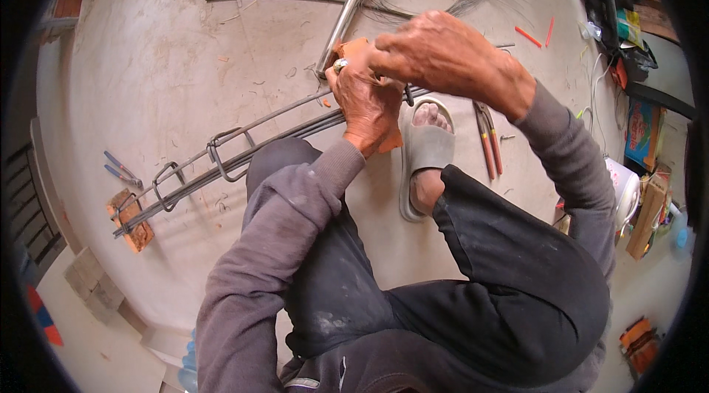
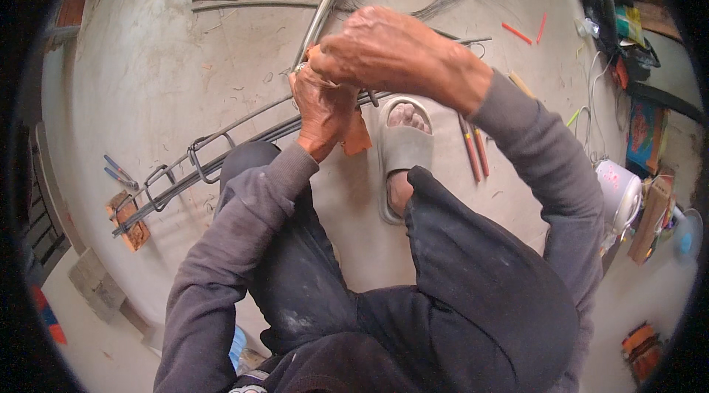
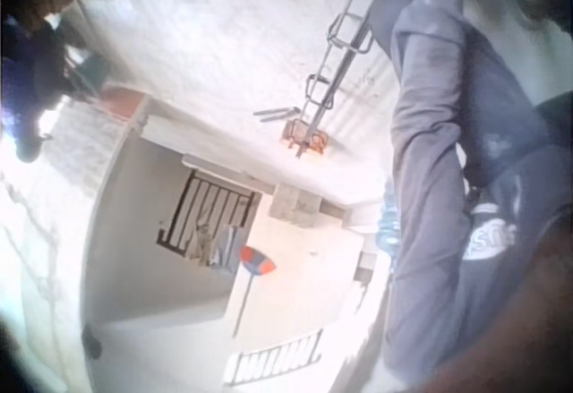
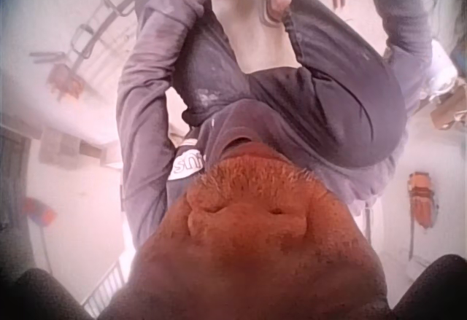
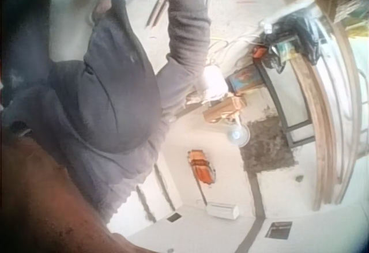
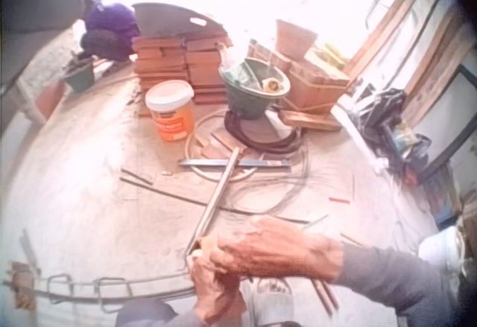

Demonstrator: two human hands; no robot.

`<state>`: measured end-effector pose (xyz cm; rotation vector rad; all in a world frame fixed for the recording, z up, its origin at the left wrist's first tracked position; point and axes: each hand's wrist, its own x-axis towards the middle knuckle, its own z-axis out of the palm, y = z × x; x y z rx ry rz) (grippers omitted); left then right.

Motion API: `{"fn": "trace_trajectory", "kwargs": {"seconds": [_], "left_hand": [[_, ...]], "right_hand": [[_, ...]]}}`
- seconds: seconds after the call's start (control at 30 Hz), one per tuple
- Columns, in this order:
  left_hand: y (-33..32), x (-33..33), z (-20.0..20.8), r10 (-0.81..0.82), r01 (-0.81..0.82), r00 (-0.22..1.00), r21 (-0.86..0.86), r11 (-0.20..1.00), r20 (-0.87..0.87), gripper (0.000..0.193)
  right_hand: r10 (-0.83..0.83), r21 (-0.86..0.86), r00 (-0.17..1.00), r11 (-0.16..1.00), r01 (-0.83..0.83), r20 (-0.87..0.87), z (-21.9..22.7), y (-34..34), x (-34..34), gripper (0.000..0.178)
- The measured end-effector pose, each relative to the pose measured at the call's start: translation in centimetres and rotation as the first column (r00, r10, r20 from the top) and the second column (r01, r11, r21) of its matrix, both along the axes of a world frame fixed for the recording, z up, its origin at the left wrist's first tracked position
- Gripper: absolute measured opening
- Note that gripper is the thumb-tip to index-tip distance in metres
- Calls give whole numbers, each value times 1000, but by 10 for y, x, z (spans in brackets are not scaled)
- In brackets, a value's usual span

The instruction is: The person sits on the floor and assembles a metal frame using pliers and wire. They wrap wire around the metal rods to secure them together, using bricks as supports for the frame.

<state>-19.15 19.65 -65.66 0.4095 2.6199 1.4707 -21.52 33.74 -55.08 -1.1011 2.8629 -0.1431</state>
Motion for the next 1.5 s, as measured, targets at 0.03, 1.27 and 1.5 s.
{"fn": "trace_trajectory", "kwargs": {"seconds": [0.03, 1.27, 1.5], "left_hand": [[0, -1, 2, 2, -2, 998, -2, 1000, 57, 21], [-4, -14, 17, -39, 38, 976, 9, 999, 215, 20], [-2, -8, 15, -59, 56, 994, 44, 997, 88, 25]], "right_hand": [[24, 0, 1000, 1000, -24, -14, -3, 1, -7, 10], [-363, -91, 648, 825, 557, 669, -17, 22, 18, 13], [56, -20, 10, 194, 981, 998, -15, 28, 13, 11]]}}
